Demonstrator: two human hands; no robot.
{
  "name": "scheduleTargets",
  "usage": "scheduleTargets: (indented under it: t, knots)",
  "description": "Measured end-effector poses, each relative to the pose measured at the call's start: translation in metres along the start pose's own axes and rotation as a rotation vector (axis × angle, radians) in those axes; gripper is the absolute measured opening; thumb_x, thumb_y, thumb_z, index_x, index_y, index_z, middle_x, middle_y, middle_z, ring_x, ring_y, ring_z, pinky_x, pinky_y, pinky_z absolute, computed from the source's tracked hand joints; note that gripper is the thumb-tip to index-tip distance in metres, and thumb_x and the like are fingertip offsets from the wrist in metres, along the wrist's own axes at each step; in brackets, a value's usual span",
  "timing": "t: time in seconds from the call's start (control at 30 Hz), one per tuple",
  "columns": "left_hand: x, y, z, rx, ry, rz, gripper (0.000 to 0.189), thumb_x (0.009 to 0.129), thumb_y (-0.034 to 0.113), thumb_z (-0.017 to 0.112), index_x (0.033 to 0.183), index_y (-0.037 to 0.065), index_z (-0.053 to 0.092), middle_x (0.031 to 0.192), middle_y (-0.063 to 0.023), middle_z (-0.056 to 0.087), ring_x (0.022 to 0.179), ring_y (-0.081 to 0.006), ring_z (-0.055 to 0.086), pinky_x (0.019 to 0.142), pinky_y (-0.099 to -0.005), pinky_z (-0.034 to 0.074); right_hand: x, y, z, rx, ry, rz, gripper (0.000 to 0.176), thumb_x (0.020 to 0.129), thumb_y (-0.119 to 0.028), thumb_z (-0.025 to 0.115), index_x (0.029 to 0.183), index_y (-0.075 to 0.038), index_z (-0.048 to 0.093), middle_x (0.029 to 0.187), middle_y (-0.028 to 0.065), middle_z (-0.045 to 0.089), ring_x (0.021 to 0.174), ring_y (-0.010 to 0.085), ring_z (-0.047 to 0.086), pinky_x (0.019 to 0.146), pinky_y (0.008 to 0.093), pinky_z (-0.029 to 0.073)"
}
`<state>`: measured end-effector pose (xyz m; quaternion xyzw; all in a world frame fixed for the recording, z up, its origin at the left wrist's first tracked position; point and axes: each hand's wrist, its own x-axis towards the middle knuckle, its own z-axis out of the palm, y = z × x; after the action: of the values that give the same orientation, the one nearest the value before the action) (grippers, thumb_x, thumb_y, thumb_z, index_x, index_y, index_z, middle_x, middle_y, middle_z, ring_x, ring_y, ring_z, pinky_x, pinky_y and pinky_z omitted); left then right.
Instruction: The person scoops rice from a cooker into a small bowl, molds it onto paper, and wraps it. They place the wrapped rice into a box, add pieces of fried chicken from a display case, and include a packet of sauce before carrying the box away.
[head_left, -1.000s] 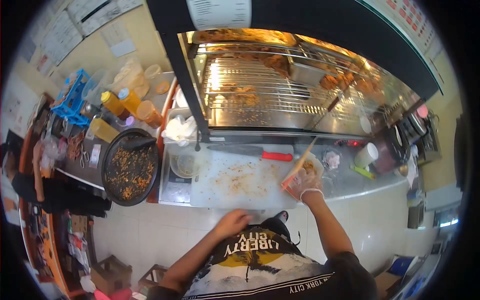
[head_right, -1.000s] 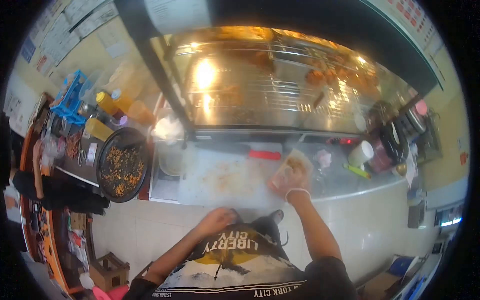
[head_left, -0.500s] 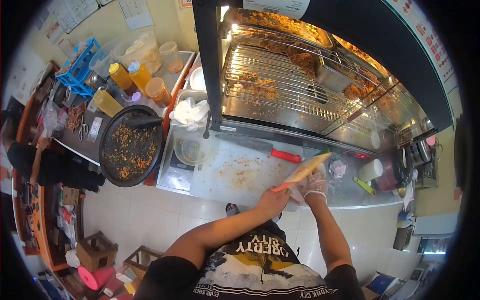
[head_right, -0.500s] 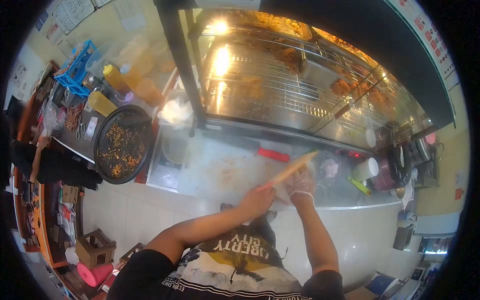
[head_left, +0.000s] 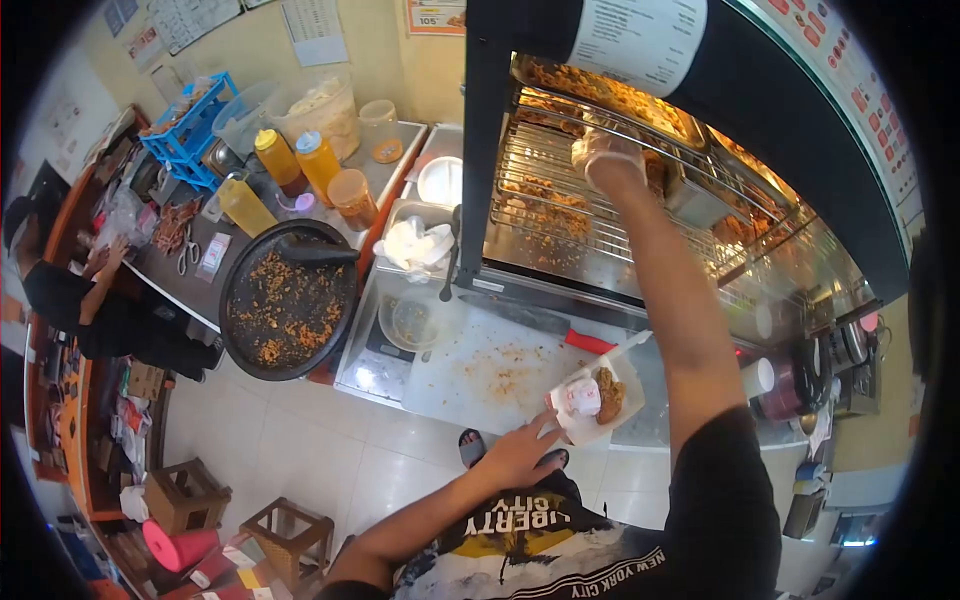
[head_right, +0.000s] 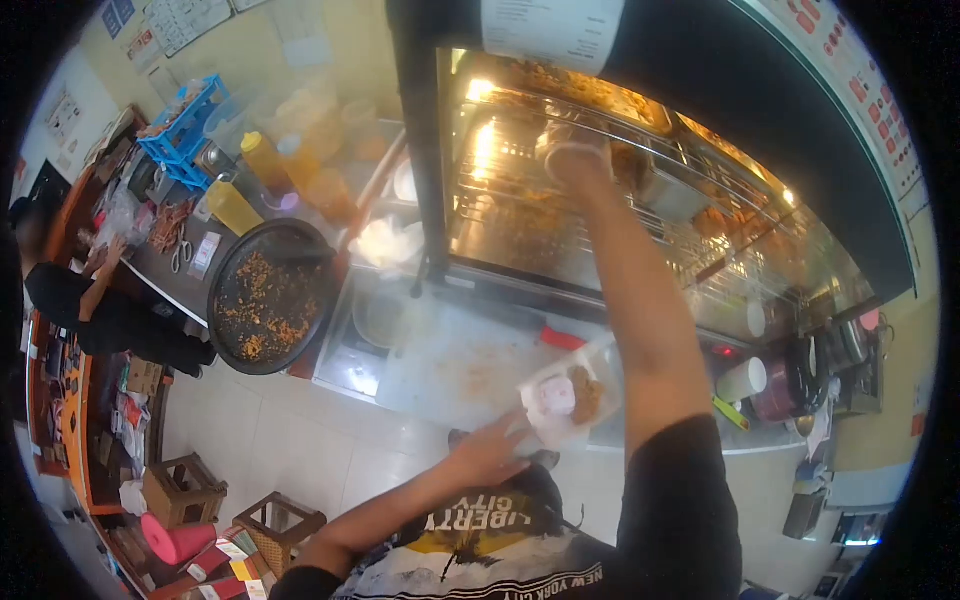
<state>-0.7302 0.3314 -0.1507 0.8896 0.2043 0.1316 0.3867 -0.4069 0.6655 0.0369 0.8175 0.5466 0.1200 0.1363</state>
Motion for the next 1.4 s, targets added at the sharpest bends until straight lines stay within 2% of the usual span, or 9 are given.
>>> scheduleTargets:
  t: [0.2, 0.3, 0.47, 0.53, 0.77, 1.03, 1.13, 1.23, 1.4]
  knots:
    - [-0.097, -0.006, -0.049, -0.149, 0.167, -0.230, 0.044, 0.091, 0.035, 0.072, 0.124, 0.006, 0.064, 0.133, -0.0228, 0.051, 0.111, -0.0389, 0.063, 0.091, -0.0413, 0.055, 0.008, 0.011, -0.019, 0.219, 0.110, -0.013, 0.059, 0.097, -0.040, 0.058, 0.146, -0.009, 0.046, 0.154, 0.0135, 0.047, 0.144, 0.0331, 0.040, 0.117, 0.0437, 0.037]
    - [-0.158, -0.022, -0.041, -0.290, 0.178, -0.571, 0.045, 0.091, 0.037, 0.074, 0.121, 0.005, 0.065, 0.122, -0.0201, 0.056, 0.095, -0.0318, 0.067, 0.077, -0.0369, 0.056, 0.005, 0.011, 0.025, 0.155, 0.657, -0.197, 0.056, 0.092, -0.037, 0.065, 0.139, -0.010, 0.053, 0.146, 0.0175, 0.051, 0.138, 0.0361, 0.045, 0.114, 0.0456, 0.040]
    - [-0.192, -0.030, -0.027, -0.385, 0.213, -0.785, 0.041, 0.093, 0.036, 0.072, 0.118, 0.004, 0.065, 0.113, -0.0170, 0.061, 0.078, -0.0233, 0.066, 0.069, -0.0339, 0.054, -0.103, -0.009, -0.043, 0.500, 0.177, -0.162, 0.062, 0.077, -0.020, 0.081, 0.131, -0.005, 0.053, 0.139, 0.0224, 0.051, 0.127, 0.0408, 0.050, 0.106, 0.0480, 0.045]
    - [-0.180, -0.038, -0.022, -0.431, 0.250, -0.694, 0.040, 0.095, 0.035, 0.071, 0.118, 0.004, 0.065, 0.112, -0.0165, 0.062, 0.079, -0.0218, 0.065, 0.069, -0.0334, 0.054, -0.166, -0.008, -0.022, 0.588, 0.776, -0.264, 0.061, 0.075, -0.014, 0.082, 0.126, -0.004, 0.051, 0.130, 0.0234, 0.056, 0.118, 0.0403, 0.056, 0.098, 0.0475, 0.050]
    - [-0.073, -0.051, -0.014, -0.543, 0.081, -0.425, 0.038, 0.098, 0.035, 0.066, 0.118, 0.003, 0.065, 0.113, -0.0161, 0.064, 0.082, -0.0215, 0.064, 0.074, -0.0337, 0.053, -0.388, 0.016, 0.058, 1.334, -0.059, 0.043, 0.052, 0.078, -0.027, 0.081, 0.121, -0.009, 0.057, 0.115, 0.0170, 0.062, 0.108, 0.0362, 0.062, 0.092, 0.0462, 0.052]
    - [0.042, -0.032, 0.038, -0.667, 0.059, -0.606, 0.057, 0.105, 0.048, 0.044, 0.095, -0.004, 0.064, 0.084, -0.0242, 0.069, 0.079, -0.0371, 0.068, 0.075, -0.0454, 0.051, -0.427, -0.044, 0.127, 0.510, -0.049, -0.013, 0.065, 0.082, -0.042, 0.078, 0.135, -0.013, 0.055, 0.115, 0.0172, 0.060, 0.097, 0.0363, 0.062, 0.085, 0.0507, 0.050]
    - [0.047, -0.036, 0.046, -0.665, 0.127, -0.639, 0.056, 0.105, 0.046, 0.044, 0.091, -0.005, 0.063, 0.082, -0.0282, 0.067, 0.078, -0.0438, 0.066, 0.075, -0.0489, 0.050, -0.442, -0.050, 0.120, 0.477, 0.050, -0.030, 0.063, 0.084, -0.042, 0.076, 0.136, -0.015, 0.055, 0.118, 0.0186, 0.059, 0.104, 0.0384, 0.061, 0.089, 0.0512, 0.048]
    - [0.048, -0.036, 0.045, -0.485, 0.198, -0.530, 0.050, 0.104, 0.041, 0.046, 0.090, -0.005, 0.063, 0.083, -0.0303, 0.066, 0.078, -0.0466, 0.065, 0.072, -0.0499, 0.050, -0.427, -0.036, 0.099, 0.603, -0.396, 0.025, 0.059, 0.086, -0.038, 0.074, 0.138, -0.017, 0.055, 0.125, 0.0200, 0.057, 0.110, 0.0394, 0.059, 0.095, 0.0492, 0.048]
    - [0.053, -0.034, 0.038, -0.246, 0.226, -0.396, 0.039, 0.101, 0.030, 0.049, 0.093, -0.005, 0.063, 0.085, -0.0316, 0.066, 0.081, -0.0486, 0.065, 0.074, -0.0532, 0.051, -0.435, -0.027, 0.126, 0.735, -0.242, 0.051, 0.051, 0.087, -0.030, 0.073, 0.135, -0.018, 0.058, 0.121, 0.0210, 0.058, 0.107, 0.0399, 0.062, 0.092, 0.0472, 0.052]
